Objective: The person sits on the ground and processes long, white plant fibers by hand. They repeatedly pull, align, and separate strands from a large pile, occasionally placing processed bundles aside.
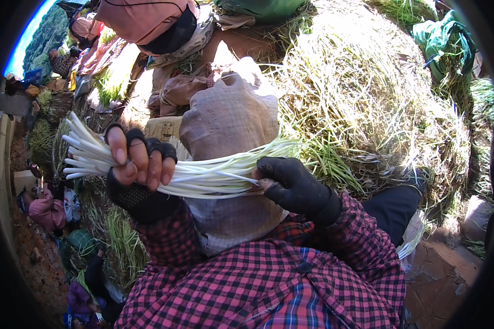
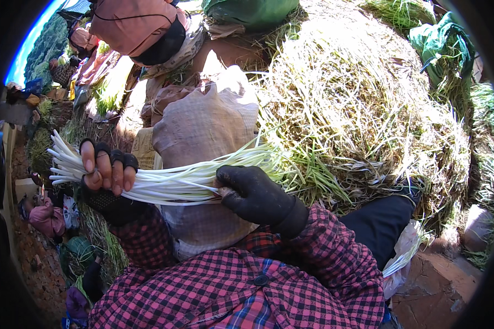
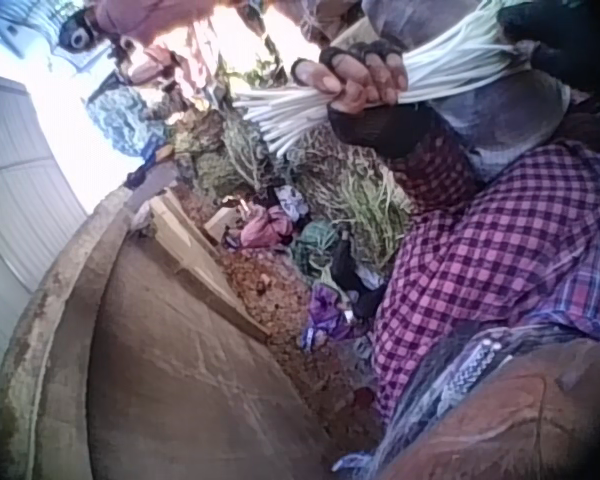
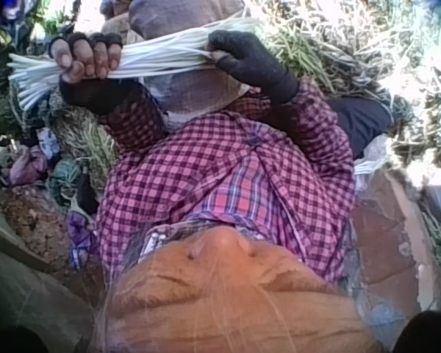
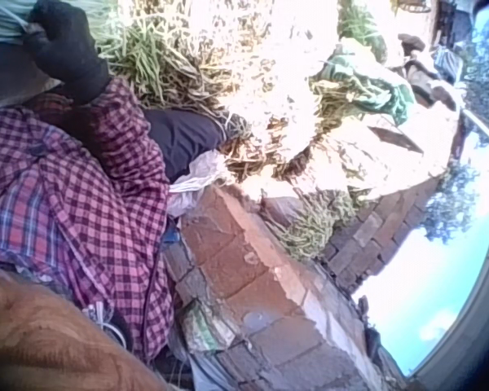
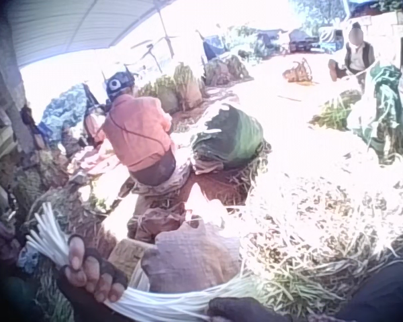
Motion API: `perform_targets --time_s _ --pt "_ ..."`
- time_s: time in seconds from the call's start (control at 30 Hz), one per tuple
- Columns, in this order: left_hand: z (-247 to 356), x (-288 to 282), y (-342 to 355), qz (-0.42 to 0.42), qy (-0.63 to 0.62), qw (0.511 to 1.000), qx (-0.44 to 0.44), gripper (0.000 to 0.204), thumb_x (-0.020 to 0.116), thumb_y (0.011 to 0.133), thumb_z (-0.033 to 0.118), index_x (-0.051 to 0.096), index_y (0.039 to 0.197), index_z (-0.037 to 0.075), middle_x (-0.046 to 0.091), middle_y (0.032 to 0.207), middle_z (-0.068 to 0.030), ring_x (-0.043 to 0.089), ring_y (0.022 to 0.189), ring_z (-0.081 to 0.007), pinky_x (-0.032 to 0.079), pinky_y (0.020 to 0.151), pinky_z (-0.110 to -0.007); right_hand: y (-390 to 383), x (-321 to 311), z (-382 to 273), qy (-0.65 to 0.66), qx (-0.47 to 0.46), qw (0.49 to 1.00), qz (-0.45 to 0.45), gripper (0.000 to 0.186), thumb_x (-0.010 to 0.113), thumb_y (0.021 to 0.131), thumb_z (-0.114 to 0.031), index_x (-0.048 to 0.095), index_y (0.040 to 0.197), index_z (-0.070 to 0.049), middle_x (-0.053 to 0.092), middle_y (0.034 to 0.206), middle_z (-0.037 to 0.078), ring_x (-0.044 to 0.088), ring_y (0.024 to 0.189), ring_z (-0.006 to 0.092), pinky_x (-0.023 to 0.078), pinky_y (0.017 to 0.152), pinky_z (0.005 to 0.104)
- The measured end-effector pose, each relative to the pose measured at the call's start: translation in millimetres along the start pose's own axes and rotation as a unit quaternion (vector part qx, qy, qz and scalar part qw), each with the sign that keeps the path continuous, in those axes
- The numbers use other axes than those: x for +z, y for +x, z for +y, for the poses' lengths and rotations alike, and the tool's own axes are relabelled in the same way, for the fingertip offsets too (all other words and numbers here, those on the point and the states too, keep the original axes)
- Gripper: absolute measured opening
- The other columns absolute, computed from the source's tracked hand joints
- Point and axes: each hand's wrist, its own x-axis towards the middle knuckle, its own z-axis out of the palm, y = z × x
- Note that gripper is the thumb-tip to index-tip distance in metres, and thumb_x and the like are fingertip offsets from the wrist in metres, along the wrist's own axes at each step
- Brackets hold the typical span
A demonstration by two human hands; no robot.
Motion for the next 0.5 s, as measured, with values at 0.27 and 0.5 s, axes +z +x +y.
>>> perform_targets --time_s 0.27,0.5 --pt "0.8 -2.2 -2.1 -0.004 -0.003 1.0 -0.003 0.015 0.053 0.083 0.004 0.041 0.087 0.011 0.048 0.062 -0.0027 0.05 0.052 -0.0149 0.044 0.053 -0.031 1.5 -3.4 -0.1 0.003 0.019 0.999 -0.031 0.013 0.056 0.084 -0.013 0.054 0.083 0.0 0.049 0.065 0.012 0.049 0.06 0.0221 0.041 0.06 0.0329" --pt "-1.2 -2.4 -1.0 0.001 -0.005 1.0 -0.002 0.015 0.053 0.083 0.003 0.041 0.087 0.011 0.048 0.062 -0.0024 0.05 0.053 -0.0149 0.044 0.053 -0.031 1.0 -4.6 2.7 0.025 0.042 0.999 -0.02 0.016 0.058 0.083 -0.014 0.054 0.083 0.001 0.049 0.065 0.01 0.047 0.061 0.0181 0.04 0.06 0.0316"
